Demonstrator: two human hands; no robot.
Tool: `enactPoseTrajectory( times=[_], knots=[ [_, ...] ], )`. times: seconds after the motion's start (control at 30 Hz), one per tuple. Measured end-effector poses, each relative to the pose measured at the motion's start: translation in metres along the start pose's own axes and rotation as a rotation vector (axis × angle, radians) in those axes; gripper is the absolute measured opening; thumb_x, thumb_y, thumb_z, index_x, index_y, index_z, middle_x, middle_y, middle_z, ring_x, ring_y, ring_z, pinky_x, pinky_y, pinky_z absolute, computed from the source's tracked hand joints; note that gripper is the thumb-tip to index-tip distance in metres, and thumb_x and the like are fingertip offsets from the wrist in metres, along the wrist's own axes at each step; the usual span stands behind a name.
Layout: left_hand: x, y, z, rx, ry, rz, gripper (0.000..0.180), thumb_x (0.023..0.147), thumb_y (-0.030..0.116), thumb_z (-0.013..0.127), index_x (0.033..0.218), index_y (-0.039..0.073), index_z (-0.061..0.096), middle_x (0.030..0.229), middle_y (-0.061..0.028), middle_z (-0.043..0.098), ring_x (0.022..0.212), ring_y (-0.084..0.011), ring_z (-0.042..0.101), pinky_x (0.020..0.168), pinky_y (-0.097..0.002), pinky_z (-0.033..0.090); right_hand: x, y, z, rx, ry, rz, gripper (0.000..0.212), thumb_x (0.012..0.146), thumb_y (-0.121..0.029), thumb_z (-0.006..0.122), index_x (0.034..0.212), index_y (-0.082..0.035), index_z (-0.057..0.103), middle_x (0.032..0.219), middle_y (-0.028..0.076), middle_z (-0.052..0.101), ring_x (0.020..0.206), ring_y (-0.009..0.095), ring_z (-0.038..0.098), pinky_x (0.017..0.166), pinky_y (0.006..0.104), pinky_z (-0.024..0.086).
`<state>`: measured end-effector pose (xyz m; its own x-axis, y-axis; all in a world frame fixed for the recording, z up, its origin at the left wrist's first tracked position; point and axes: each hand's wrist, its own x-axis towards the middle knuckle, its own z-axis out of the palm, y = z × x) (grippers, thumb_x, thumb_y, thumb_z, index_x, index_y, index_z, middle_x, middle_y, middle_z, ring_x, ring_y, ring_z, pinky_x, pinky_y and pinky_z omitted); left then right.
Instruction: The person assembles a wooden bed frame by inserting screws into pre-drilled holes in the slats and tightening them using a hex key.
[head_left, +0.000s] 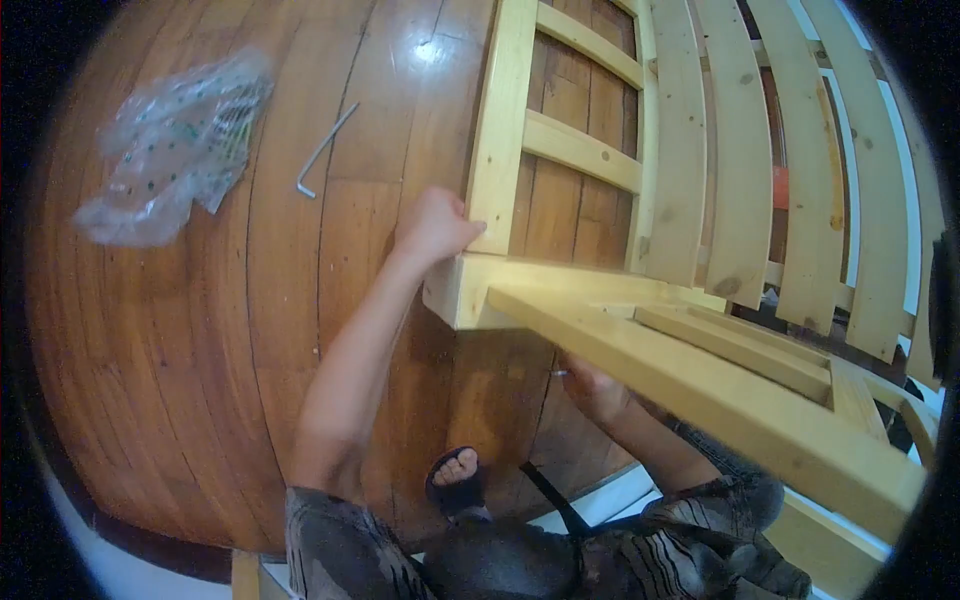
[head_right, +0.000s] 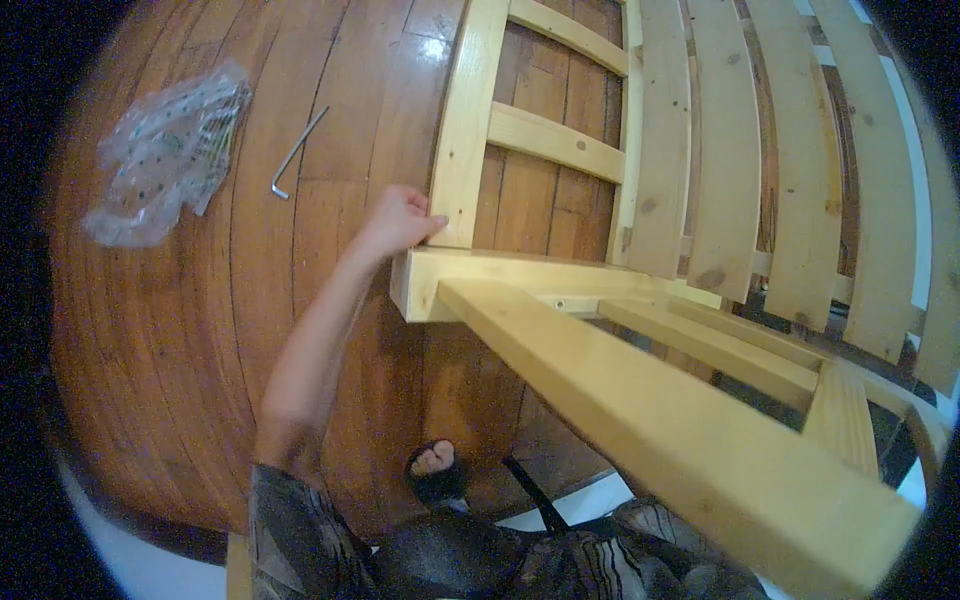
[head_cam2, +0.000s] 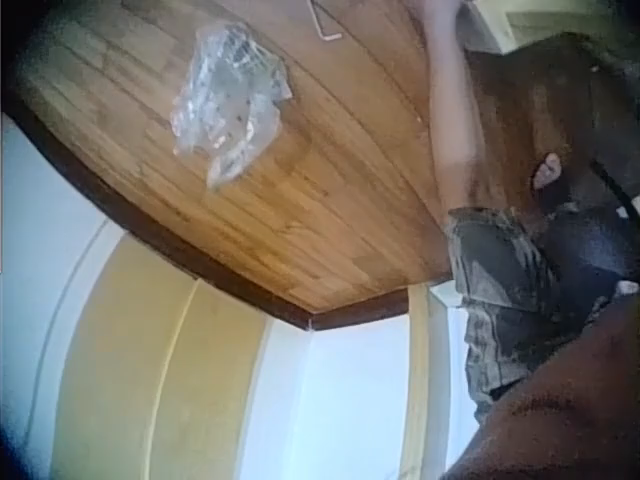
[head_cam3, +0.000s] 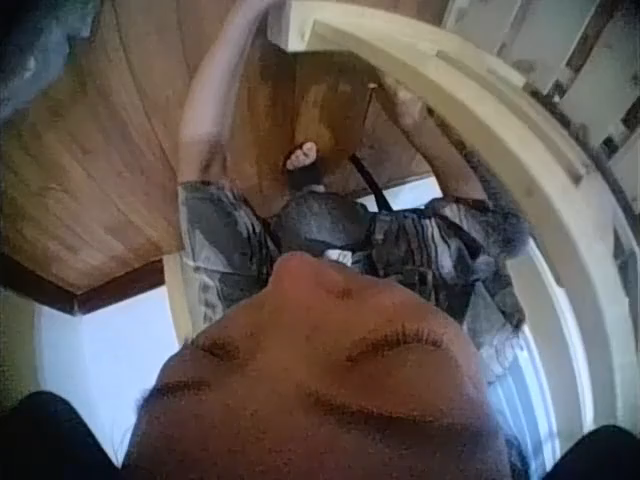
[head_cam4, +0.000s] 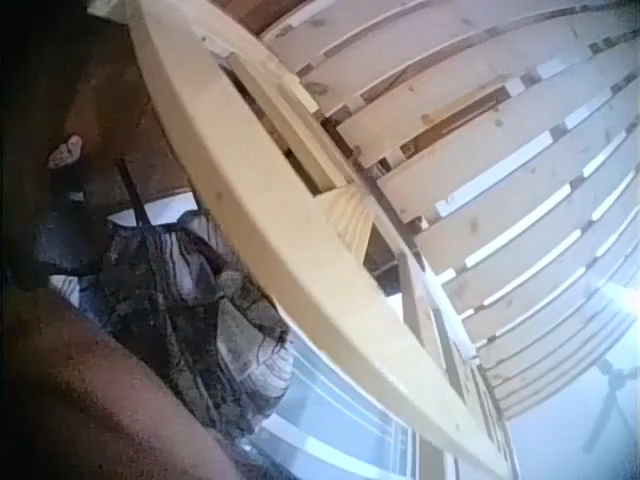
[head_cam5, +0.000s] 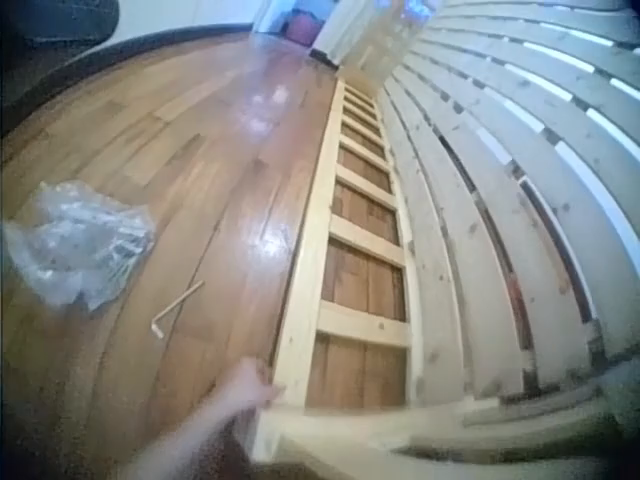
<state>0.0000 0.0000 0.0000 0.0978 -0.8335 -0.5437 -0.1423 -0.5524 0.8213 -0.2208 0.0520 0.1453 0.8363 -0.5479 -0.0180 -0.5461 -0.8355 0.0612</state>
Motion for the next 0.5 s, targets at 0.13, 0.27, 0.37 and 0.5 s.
enactPoseTrajectory(
  times=[0.13, 0.27, 0.37, 0.5],
  knots=[
    [0.000, 0.015, -0.020, 0.242, -0.061, -0.114, 0.026, 0.055, 0.017, 0.064, 0.071, -0.002, 0.058, 0.071, -0.0167, 0.059, 0.067, -0.0234, 0.059, 0.059, -0.0305, 0.046, -0.005, 0.002, 0.019, 0.147, 0.043, -0.005, 0.029, 0.051, 0.003, 0.055, 0.079, -0.005, 0.057, 0.079, 0.012, 0.058, 0.063, 0.026, 0.056, 0.054, 0.0310, 0.046],
    [0.015, -0.007, -0.007, 0.319, 0.013, 0.226, 0.029, 0.052, 0.015, 0.064, 0.075, -0.002, 0.059, 0.069, -0.0163, 0.059, 0.067, -0.0264, 0.058, 0.059, -0.0334, 0.046, -0.014, -0.002, 0.023, 0.226, 0.109, 0.058, 0.024, 0.056, 0.003, 0.055, 0.079, -0.005, 0.056, 0.084, 0.012, 0.058, 0.060, 0.026, 0.055, 0.052, 0.0312, 0.045],
    [0.015, 0.004, -0.003, 0.163, -0.078, 0.251, 0.030, 0.053, 0.015, 0.063, 0.077, -0.002, 0.060, 0.071, -0.0150, 0.059, 0.067, -0.0256, 0.058, 0.059, -0.0326, 0.046, -0.018, 0.003, 0.025, 0.188, 0.083, 0.070, 0.024, 0.056, 0.000, 0.055, 0.078, -0.007, 0.059, 0.084, 0.010, 0.058, 0.062, 0.025, 0.057, 0.055, 0.0322, 0.047],
    [0.026, -0.003, -0.001, 0.097, -0.101, 0.019, 0.029, 0.056, 0.014, 0.062, 0.081, -0.001, 0.060, 0.083, -0.0158, 0.059, 0.073, -0.0254, 0.057, 0.065, -0.0333, 0.045, -0.014, -0.013, 0.019, 0.182, 0.118, 0.008, 0.021, 0.056, -0.002, 0.057, 0.076, -0.008, 0.057, 0.083, 0.010, 0.058, 0.065, 0.025, 0.057, 0.057, 0.0317, 0.047]
  ],
)
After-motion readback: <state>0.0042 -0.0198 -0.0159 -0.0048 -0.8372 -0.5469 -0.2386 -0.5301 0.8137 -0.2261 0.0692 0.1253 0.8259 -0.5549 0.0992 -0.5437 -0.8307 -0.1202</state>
